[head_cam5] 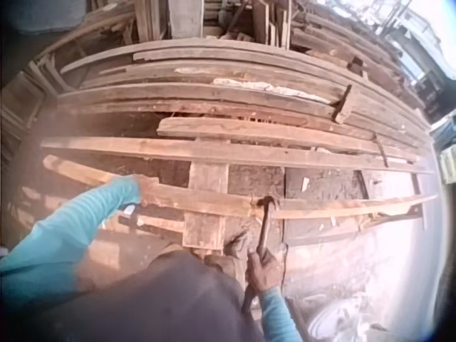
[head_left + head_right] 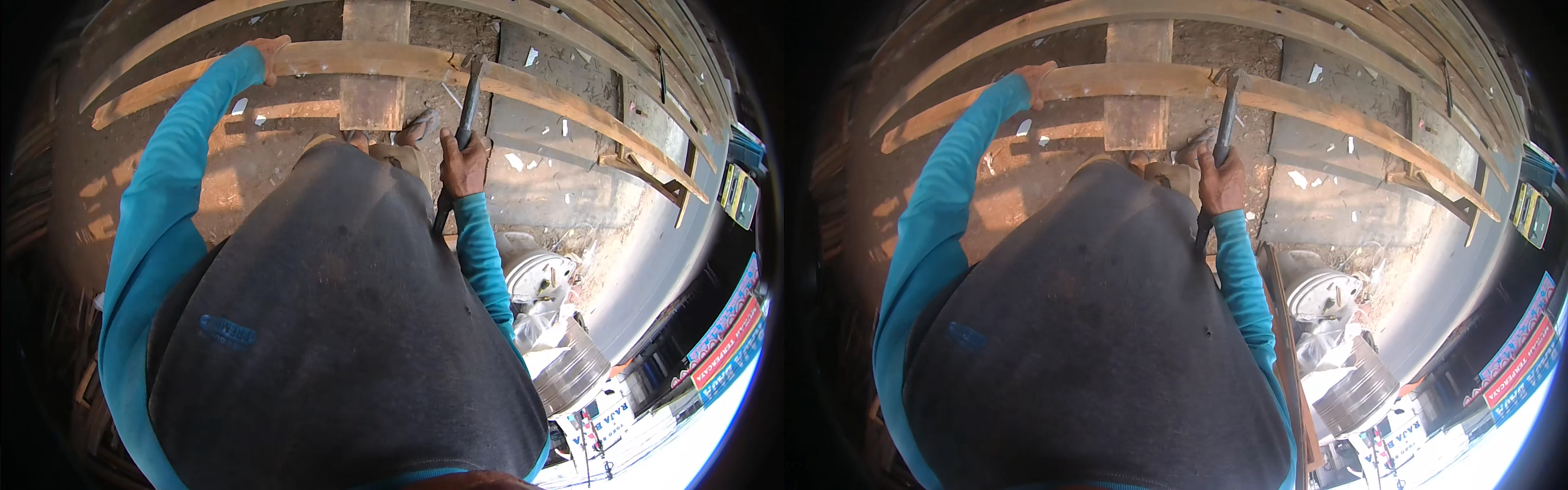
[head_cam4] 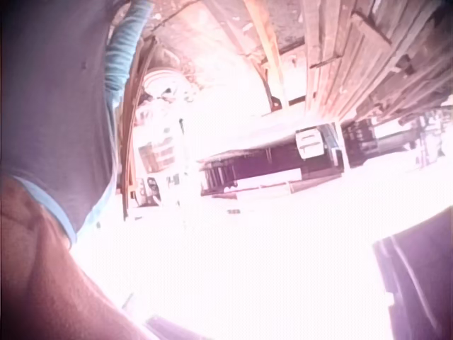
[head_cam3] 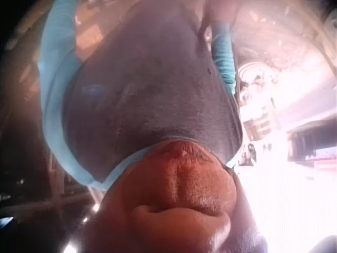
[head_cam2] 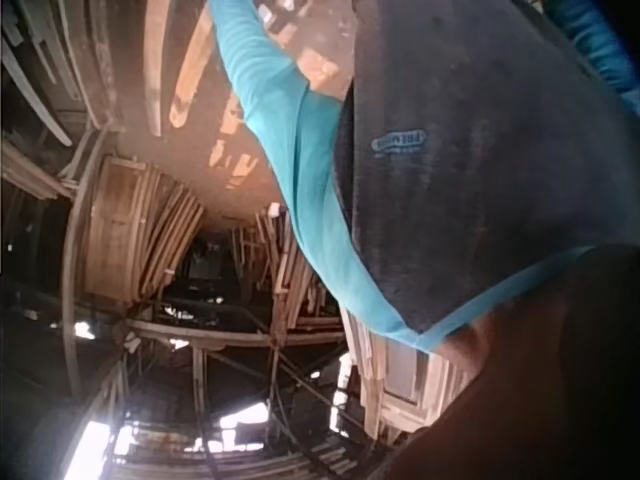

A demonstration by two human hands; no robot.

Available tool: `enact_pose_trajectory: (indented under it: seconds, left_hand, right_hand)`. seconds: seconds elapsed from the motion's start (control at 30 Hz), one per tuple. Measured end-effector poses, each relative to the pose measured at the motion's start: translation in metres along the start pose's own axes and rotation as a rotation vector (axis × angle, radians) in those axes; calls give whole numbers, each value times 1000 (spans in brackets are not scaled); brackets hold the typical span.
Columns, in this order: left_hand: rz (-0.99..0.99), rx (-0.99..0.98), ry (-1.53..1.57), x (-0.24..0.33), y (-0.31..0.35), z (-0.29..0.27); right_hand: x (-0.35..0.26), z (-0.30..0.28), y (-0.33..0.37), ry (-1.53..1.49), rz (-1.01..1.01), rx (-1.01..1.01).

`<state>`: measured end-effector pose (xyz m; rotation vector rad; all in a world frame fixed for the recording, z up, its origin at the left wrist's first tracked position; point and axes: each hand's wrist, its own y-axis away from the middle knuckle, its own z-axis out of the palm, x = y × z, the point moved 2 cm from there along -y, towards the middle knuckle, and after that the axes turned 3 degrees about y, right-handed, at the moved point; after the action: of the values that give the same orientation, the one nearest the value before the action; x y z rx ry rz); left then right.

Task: The person uses a pair of pincers and a hammer to remove nails from wooden planks, pulls a plank away from a pile, and then uses a circular saw to cut a piece of wood on a workbench.

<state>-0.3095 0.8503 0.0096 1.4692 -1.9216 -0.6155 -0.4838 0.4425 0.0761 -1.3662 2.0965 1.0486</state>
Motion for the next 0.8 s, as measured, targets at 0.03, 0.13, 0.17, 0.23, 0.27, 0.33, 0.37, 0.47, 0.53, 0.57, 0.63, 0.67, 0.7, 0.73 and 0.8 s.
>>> enact_pose_trajectory:
  seconds: [0.03, 0.13, 0.17, 0.23, 0.27, 0.33, 0.37, 0.47, 0.53, 0.57, 0.63, 0.67, 0.7, 0.73, 0.8]
  left_hand:
    - [-10, 10, -45, -1, 1, 4]
    - [-39, 152, -136, 1, 6, 27]
    - [-59, 287, -187, 1, 10, 36]
    - [-80, 288, -187, 0, 12, 40]
    - [-101, 291, -195, -1, 12, 40]
    - [-90, 259, -196, 1, 10, 32]
    - [-76, 223, -206, 4, 10, 30]
    - [-84, 230, -180, 9, 13, 25]
    - [-88, 246, -170, 3, 13, 25]
    - [-74, 246, -171, 4, 13, 32]
    - [-72, 267, -174, -2, 11, 38]
    - [-71, 291, -179, -5, 11, 42]
    - [-73, 294, -178, -7, 9, 45]
    - [-64, 318, -198, -7, 8, 46]
    - [-53, 348, -212, -5, 5, 42]
  right_hand:
    - [0, -5, 1, -39, -25, -6]
    - [-20, -24, 20, -89, -13, 7]
    - [-22, -27, 29, -102, 23, 28]
    - [-18, -26, 38, -152, -41, 32]
    - [-14, -24, 42, -210, -106, 38]
    - [-5, -11, 40, -67, -105, 76]
    - [1, -13, 36, 47, -57, 3]
    - [-30, -22, 35, 232, -121, -86]
    - [-91, -40, 54, 88, -225, -134]
    - [-93, -44, 62, -112, -235, -102]
    - [-110, -54, 59, -282, -645, 81]
    - [-114, -59, 59, -396, -745, 106]
    - [-111, -57, 57, -519, -723, 194]
    - [-106, -54, 55, -641, -702, 280]
    - [-54, -42, 50, -687, -302, 103]
